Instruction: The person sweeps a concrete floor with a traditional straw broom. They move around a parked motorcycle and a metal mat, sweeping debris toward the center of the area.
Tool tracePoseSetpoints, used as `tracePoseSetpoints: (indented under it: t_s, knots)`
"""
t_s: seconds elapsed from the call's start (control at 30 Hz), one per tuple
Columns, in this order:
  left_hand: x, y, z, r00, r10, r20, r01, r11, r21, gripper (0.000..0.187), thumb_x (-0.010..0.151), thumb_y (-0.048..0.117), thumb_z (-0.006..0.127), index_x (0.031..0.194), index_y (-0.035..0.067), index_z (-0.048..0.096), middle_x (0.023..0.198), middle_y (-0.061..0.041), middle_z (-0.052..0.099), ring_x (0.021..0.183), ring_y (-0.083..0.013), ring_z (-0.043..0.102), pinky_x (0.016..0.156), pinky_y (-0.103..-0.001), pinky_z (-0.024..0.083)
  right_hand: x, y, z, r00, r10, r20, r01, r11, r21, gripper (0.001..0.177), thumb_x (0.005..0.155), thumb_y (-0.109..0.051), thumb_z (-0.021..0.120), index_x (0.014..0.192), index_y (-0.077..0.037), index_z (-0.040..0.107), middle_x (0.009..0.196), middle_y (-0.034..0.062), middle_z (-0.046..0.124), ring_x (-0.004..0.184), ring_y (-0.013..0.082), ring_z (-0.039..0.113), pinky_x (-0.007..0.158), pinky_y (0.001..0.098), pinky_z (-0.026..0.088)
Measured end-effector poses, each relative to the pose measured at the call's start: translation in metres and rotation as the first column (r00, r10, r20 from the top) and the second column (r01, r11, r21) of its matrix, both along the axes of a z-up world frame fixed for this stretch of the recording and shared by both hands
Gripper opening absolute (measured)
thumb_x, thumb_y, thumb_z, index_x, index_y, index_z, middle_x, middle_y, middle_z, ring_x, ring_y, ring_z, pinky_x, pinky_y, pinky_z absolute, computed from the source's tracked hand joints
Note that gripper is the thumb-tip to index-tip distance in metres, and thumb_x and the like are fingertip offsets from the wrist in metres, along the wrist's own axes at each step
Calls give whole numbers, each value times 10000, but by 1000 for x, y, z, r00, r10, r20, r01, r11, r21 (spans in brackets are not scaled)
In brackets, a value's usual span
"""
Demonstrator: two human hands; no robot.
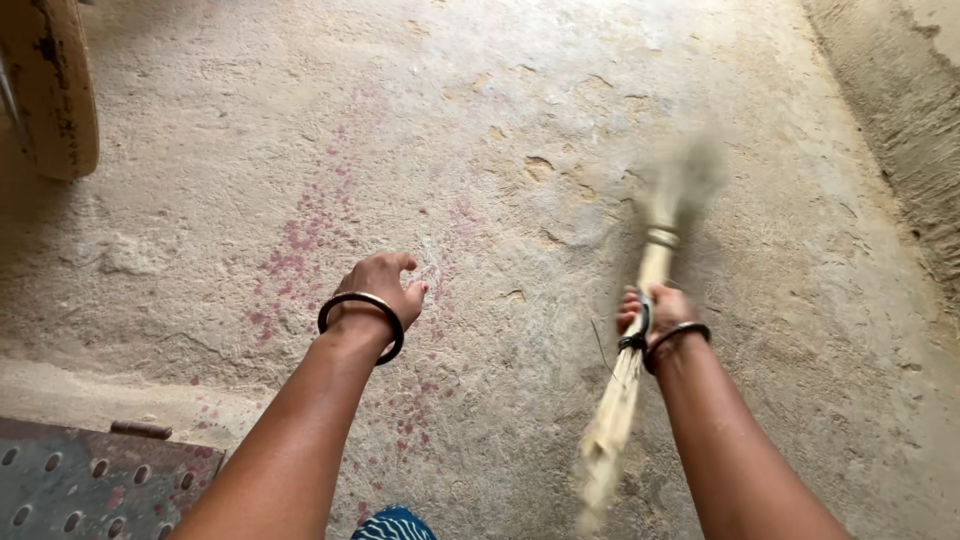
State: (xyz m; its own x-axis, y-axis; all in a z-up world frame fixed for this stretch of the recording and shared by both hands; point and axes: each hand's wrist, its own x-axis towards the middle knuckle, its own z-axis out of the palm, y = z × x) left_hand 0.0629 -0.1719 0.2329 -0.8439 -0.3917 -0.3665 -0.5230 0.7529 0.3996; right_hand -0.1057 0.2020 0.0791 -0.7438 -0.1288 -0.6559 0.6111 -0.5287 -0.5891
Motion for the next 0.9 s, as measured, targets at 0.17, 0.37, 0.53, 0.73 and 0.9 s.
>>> tracePoseSetpoints:
  t_s: [0.17,0.37,0.53,0.73,0.9]
  knots:
    - [-1,4,-2,1000,13,-3,-13,1000,21,429,954,301,660,1370,216,597,1381,-54,610,1205,-215,631,999,-407,549,-9,34,-11,866,-458,199,412,881,233,316,1095,-307,328,965,-34,419,736,70,522,544,129,512,503,258,514]
    - [-5,15,-3,1000,26,-9,-26,998,60,413,964,293,652,1366,210,611,1358,-67,638,1164,-248,676,994,-403,565,-13,47,24,960,176,219,-253,880,401,303,1096,-329,336,1001,-85,487,714,6,498,535,88,408,440,265,393]
    - [-14,29,-6,1000,-27,1,27,1000,2,420,937,333,675,1339,222,625,1393,-30,602,1243,-241,617,1058,-413,515,29,31,105,508,732,455,-454,-221,863,393,1070,-472,366,1096,-103,498,785,66,575,621,189,525,569,393,497]
    - [-14,16,-5,1000,-12,-2,12,999,-37,436,940,334,673,1355,216,614,1402,-52,597,1269,-271,591,1073,-431,495,23,57,156,88,583,808,19,-812,583,376,1002,-499,413,1291,-272,494,1057,11,659,920,216,675,829,420,558]
    - [-11,4,-7,998,59,-8,-60,994,-87,436,920,326,693,1337,214,633,1401,-46,602,1269,-262,593,1066,-432,498,-50,106,112,340,595,728,53,-786,616,415,987,-428,514,1397,-368,486,1327,23,625,1158,264,633,956,430,530]
